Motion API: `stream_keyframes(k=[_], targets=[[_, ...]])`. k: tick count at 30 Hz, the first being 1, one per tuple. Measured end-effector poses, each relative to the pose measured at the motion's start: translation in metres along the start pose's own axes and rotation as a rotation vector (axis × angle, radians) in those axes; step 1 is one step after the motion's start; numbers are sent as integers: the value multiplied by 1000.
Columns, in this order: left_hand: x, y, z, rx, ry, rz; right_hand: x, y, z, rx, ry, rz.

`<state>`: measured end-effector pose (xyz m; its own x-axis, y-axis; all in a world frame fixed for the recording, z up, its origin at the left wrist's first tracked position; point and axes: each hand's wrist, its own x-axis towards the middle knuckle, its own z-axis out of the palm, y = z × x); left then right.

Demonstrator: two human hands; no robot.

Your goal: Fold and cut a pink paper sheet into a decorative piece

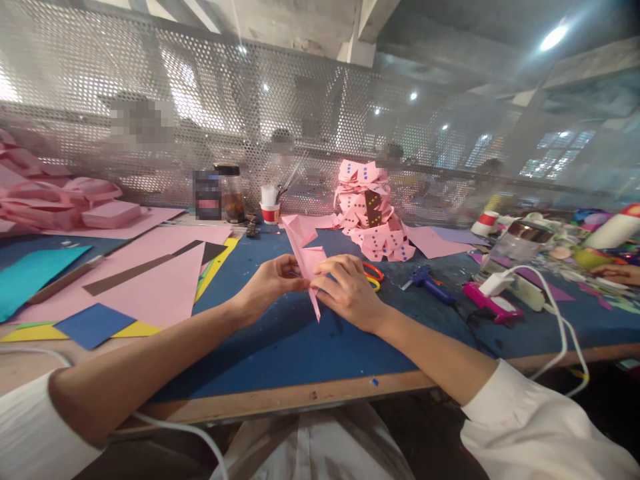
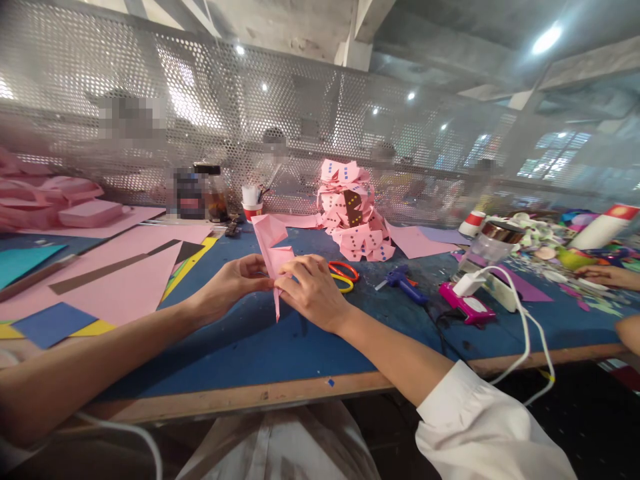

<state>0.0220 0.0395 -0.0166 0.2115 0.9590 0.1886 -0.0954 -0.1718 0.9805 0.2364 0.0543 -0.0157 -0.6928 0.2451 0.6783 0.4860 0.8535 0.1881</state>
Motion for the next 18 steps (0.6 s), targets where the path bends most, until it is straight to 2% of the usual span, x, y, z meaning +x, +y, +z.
stream_keyframes(k=[18], targets=[[-3,3,5,33,11,9,1,-2,1,56,39,35]])
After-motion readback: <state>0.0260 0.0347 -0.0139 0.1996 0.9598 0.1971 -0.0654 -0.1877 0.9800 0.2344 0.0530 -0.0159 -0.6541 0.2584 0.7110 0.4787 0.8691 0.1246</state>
